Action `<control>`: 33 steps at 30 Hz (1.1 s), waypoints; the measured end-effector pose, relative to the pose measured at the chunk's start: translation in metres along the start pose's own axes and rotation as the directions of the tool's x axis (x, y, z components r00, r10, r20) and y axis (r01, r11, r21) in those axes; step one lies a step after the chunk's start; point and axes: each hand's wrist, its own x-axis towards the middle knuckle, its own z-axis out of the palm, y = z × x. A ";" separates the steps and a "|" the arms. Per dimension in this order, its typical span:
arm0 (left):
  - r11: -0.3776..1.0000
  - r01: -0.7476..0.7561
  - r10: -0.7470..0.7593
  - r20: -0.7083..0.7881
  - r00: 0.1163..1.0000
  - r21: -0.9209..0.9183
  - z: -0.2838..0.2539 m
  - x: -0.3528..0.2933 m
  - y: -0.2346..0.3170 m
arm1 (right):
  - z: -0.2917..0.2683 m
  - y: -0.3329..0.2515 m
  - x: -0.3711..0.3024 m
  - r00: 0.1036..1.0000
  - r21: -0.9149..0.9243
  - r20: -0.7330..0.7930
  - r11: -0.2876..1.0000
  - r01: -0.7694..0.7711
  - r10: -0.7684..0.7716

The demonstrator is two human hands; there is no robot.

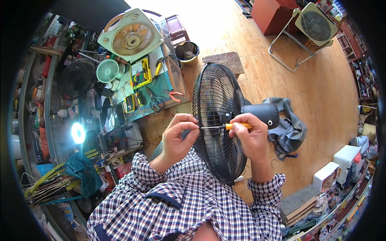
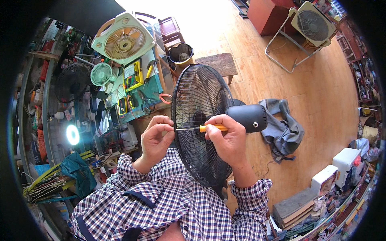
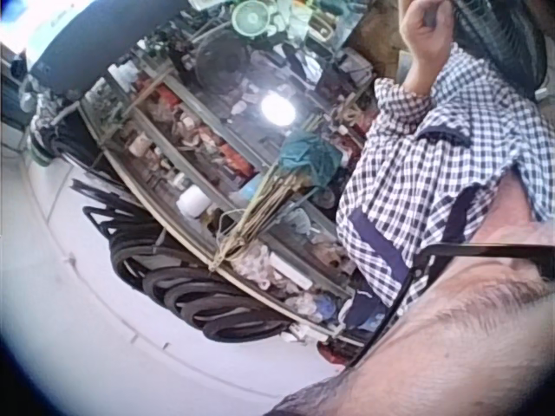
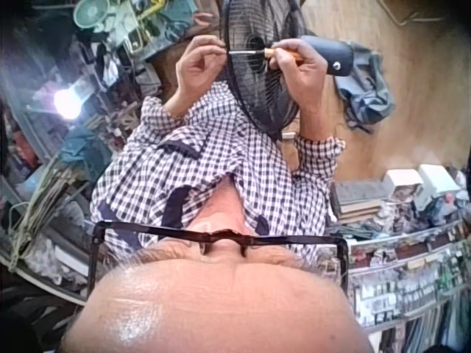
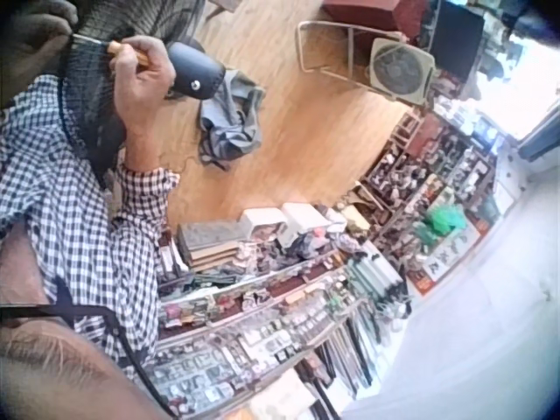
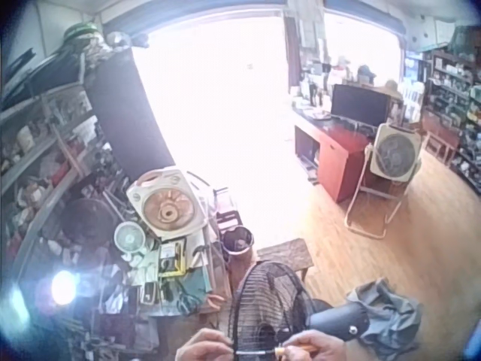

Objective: The person disassembles a black pedestal fan by removing the front grille, fan blades, and rear grille using a screwdriver. They then reassemble the components in reverse order, securing each part with screws.

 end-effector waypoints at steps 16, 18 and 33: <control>0.994 0.057 -0.055 0.025 0.998 -0.094 0.001 -0.002 -0.009 | 0.006 0.010 -0.006 0.994 0.027 -0.109 1.000 -0.007 0.010; 0.993 0.061 -0.058 0.028 0.998 -0.099 0.001 -0.002 -0.008 | 0.006 0.006 -0.006 0.996 0.003 -0.094 1.000 0.012 -0.011; 0.997 0.001 -0.002 -0.013 1.000 -0.081 0.004 -0.003 -0.014 | 0.004 0.008 -0.006 0.996 0.028 -0.022 0.995 0.092 -0.091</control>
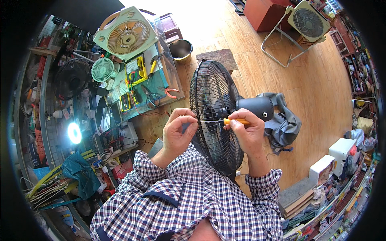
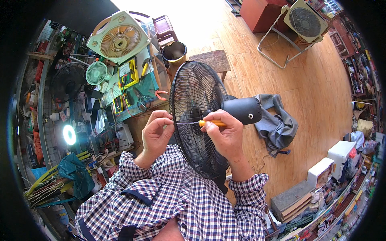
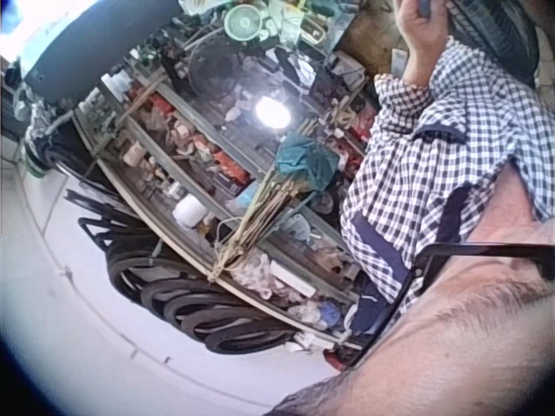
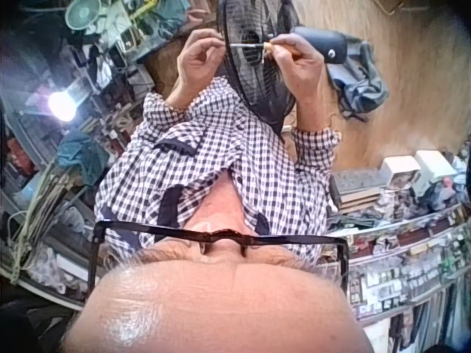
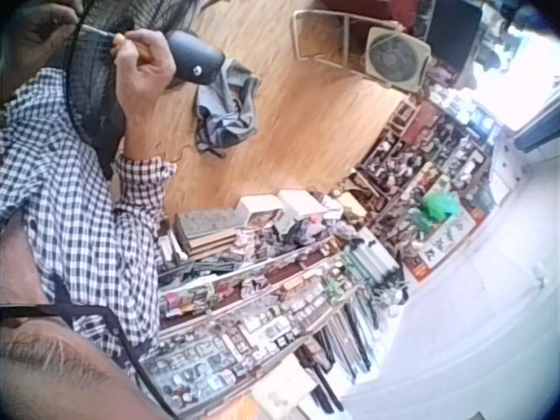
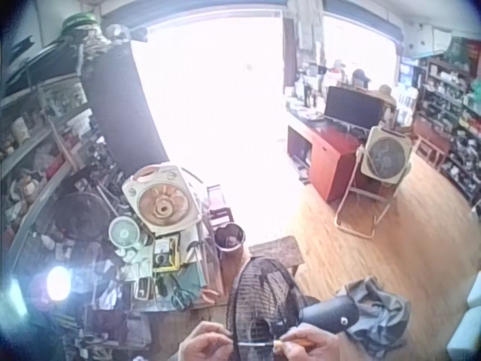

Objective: The person disassembles a black pedestal fan by removing the front grille, fan blades, and rear grille using a screwdriver. They then reassemble the components in reverse order, securing each part with screws.

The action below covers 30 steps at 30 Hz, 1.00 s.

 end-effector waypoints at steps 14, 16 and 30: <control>0.998 0.014 -0.012 -0.041 0.999 0.053 0.005 -0.001 -0.001 | -0.006 -0.051 0.044 0.954 -0.494 0.291 0.865 0.085 0.073; 0.997 -0.008 0.013 -0.062 0.998 0.077 0.007 0.000 -0.002 | -0.006 -0.049 0.045 0.949 -0.473 0.310 0.875 0.101 0.058; 0.986 -0.036 0.038 -0.007 0.999 0.164 0.005 0.005 0.014 | -0.025 -0.046 0.046 0.931 -0.501 0.268 0.861 -0.083 0.246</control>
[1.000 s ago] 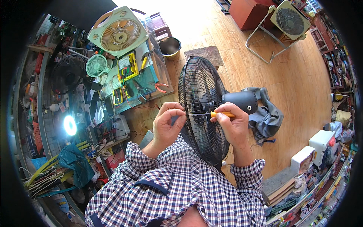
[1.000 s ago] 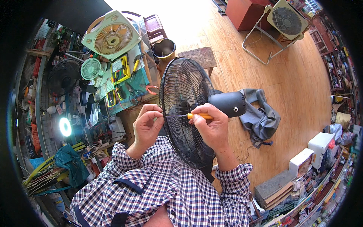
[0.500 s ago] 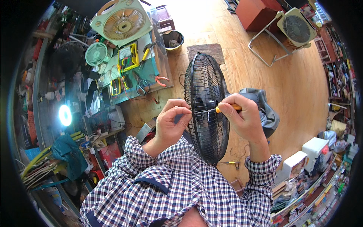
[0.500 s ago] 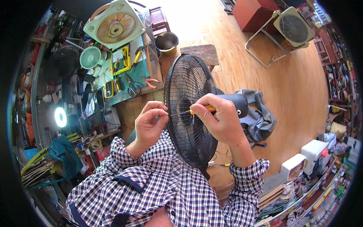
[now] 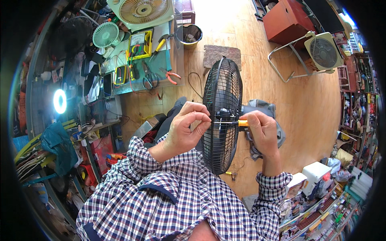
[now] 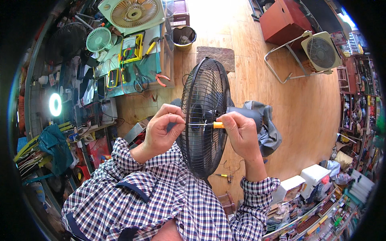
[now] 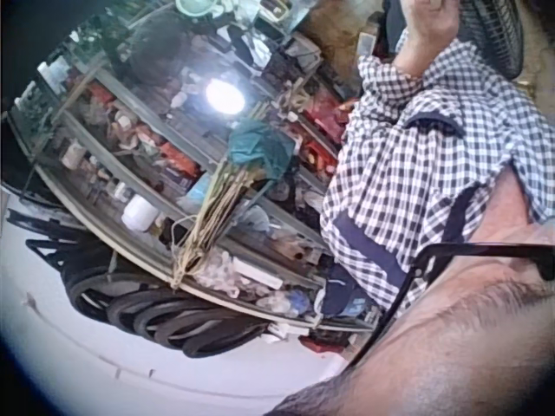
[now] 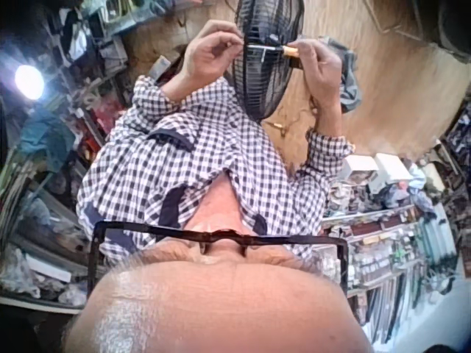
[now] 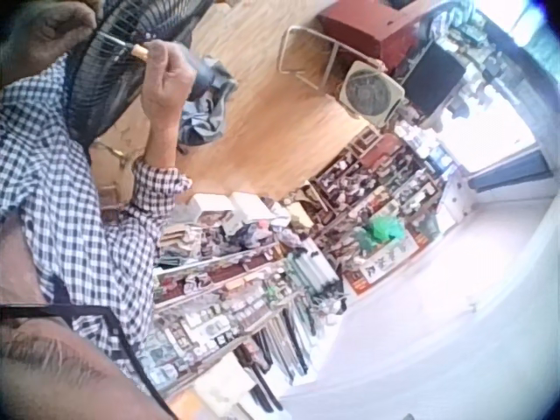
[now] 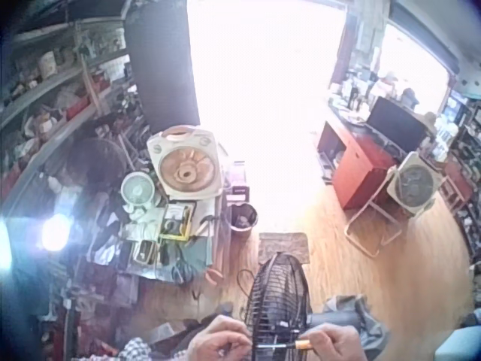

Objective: The person disassembles a black pedestal fan by removing the front grille, fan blades, and rear grille using a screwdriver. They then reassemble the components in reverse order, securing each part with screws.

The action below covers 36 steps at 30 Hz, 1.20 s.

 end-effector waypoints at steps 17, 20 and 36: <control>0.999 -0.025 0.025 -0.003 1.000 0.028 0.001 0.002 0.002 | 0.010 -0.008 0.000 0.993 0.187 -0.037 0.975 0.120 -0.115; 1.000 -0.018 0.018 -0.015 1.000 0.019 0.002 0.002 0.002 | 0.006 0.007 0.000 1.000 0.289 -0.017 0.957 0.024 -0.020; 0.997 -0.053 0.052 0.017 0.999 0.059 0.003 0.004 0.003 | 0.003 -0.001 0.001 1.000 0.281 -0.014 0.959 0.024 -0.021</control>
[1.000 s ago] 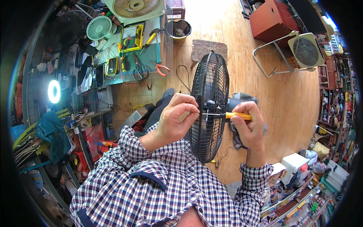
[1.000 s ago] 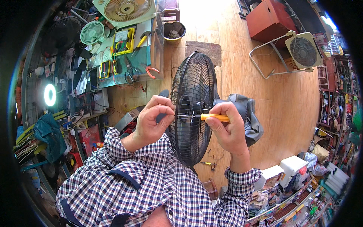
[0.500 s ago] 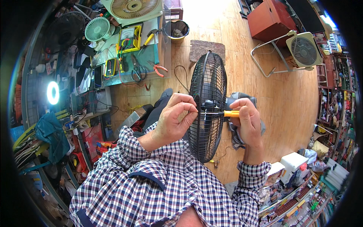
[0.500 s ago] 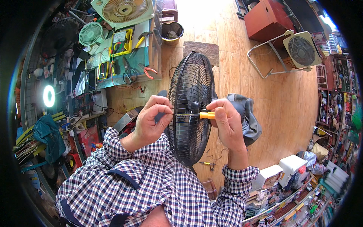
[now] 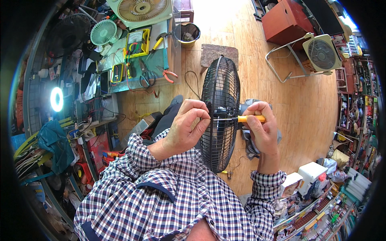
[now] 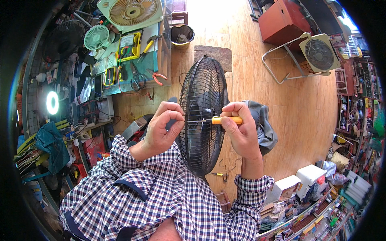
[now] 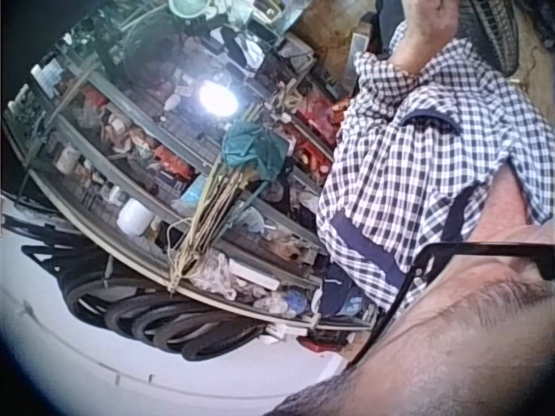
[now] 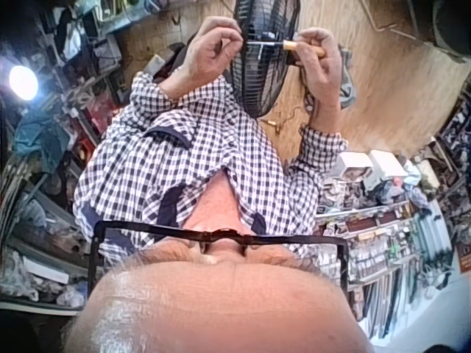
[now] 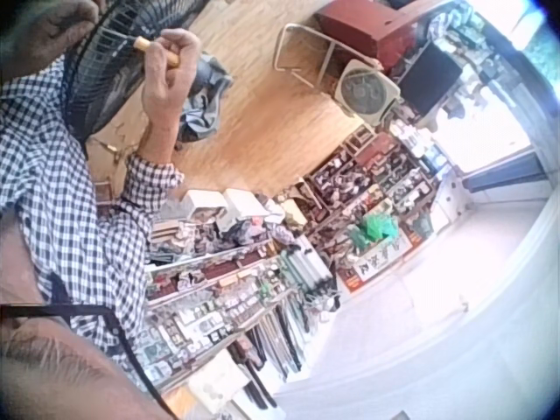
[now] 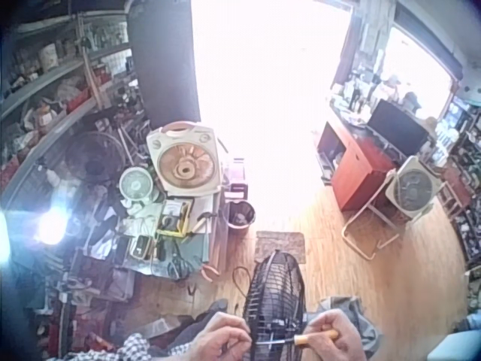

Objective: The person disassembles a black pedestal fan by removing the front grille, fan blades, and rear grille using a screwdriver. They then reassemble the components in reverse order, securing each part with screws.

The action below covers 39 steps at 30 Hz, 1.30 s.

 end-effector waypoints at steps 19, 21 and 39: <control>0.999 -0.031 0.031 -0.013 0.999 0.012 0.006 0.000 0.000 | -0.002 0.016 0.000 0.999 0.114 -0.045 0.994 -0.002 0.007; 0.999 -0.033 0.033 -0.020 0.999 0.017 0.006 0.000 0.001 | -0.006 0.015 0.000 0.997 0.149 -0.029 0.987 -0.063 0.068; 0.997 -0.056 0.056 -0.008 0.998 0.047 0.009 0.001 0.000 | 0.007 0.018 0.005 0.994 0.136 -0.081 0.987 0.082 -0.071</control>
